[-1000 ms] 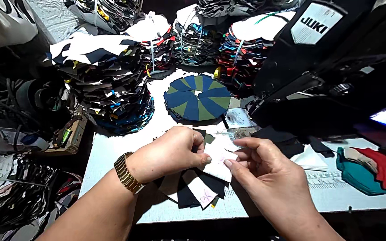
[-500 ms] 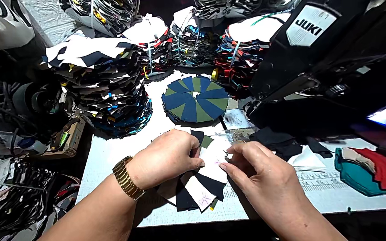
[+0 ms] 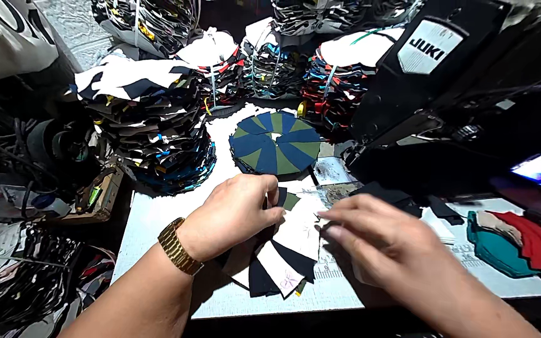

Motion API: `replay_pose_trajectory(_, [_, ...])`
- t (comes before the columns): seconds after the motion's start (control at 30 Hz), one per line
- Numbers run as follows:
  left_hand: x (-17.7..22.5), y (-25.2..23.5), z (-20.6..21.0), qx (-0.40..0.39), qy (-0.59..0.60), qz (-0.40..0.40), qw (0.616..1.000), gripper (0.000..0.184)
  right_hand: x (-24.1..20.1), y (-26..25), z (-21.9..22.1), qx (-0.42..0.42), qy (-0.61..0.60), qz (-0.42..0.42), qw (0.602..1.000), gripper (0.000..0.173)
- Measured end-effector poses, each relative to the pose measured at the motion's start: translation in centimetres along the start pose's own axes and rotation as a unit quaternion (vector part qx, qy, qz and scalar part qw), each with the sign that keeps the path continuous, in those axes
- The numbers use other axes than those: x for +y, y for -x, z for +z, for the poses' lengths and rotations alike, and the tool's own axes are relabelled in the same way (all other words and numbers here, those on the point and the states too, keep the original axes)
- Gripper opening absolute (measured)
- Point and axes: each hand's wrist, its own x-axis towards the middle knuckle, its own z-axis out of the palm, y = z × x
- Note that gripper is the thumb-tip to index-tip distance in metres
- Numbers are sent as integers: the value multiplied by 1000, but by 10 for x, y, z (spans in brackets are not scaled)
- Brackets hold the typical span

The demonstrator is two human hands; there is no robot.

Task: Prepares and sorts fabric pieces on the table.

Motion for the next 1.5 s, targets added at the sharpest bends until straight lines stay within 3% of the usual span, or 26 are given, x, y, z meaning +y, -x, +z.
replay_pose_trajectory(0.13, [-7,-6,-3,92,200,20,975,17,-20,-16,-7,78,10,-27,997,28])
replay_pose_trajectory(0.33, [-2,-2,-17,106,479,-89,867,31,-34,-33,51,-51,27,-111,992,39])
replay_pose_trajectory(0.47, [-3,-3,-15,84,542,-88,832,45,-40,-32,67,-209,31,-55,976,59])
replay_pose_trajectory(0.67, [0,-2,-8,56,526,-83,844,39,-65,-22,67,-250,67,21,966,71])
replay_pose_trajectory(0.8, [5,1,-5,45,511,-56,857,38,-71,-25,57,-193,51,21,980,61])
replay_pose_trajectory(0.97, [13,5,-6,26,526,-38,849,48,-51,-14,70,-174,71,-14,982,62])
replay_pose_trajectory(1.07, [13,8,-7,18,540,-33,841,47,-48,-13,67,-145,20,-11,989,57])
replay_pose_trajectory(1.13, [13,7,-8,5,557,-33,830,44,-39,-16,58,-65,-1,-20,998,41])
replay_pose_trajectory(1.3, [16,5,-4,-6,593,-44,804,45,-14,-22,14,121,-84,45,988,32])
replay_pose_trajectory(1.37, [17,3,2,-21,600,-45,799,46,-19,-21,3,143,-111,32,983,30])
replay_pose_trajectory(1.5, [20,1,7,-72,622,-65,777,48,-24,-17,8,158,-27,-37,986,27])
